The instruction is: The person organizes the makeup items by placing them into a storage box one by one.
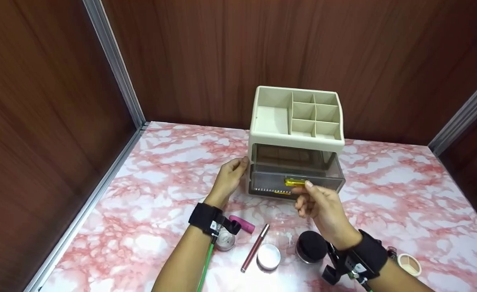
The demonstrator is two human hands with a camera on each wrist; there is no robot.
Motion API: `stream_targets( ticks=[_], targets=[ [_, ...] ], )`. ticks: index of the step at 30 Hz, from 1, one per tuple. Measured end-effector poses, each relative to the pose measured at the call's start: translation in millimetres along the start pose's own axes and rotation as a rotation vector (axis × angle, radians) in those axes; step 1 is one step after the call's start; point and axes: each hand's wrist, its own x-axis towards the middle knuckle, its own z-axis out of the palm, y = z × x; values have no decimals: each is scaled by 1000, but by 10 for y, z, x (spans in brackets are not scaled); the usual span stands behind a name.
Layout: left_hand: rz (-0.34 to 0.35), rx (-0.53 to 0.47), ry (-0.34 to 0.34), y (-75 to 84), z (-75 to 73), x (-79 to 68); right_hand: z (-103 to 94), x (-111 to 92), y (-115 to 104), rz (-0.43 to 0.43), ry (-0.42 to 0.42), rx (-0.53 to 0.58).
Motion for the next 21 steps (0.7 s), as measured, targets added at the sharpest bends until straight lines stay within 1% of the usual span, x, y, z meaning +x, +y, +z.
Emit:
stream_targets(
  ticks=[5,7,12,17,21],
  targets=[
    [-25,-19,-29,220,3,-124,16,-69,-8,12,-13,0],
    [-27,-30,-41,225,5,-126,28,-99,-21,9,-22,1],
    [-26,-53,-39,-11,26,1,69,-183,-47,-13,-27,6],
    [-18,-43,-30,-10,35,12,134,-260,-37,-45,-25,19],
    [-2,-15,4,-2,8,-6,211,-296,-18,-88,-70,6]
  ],
)
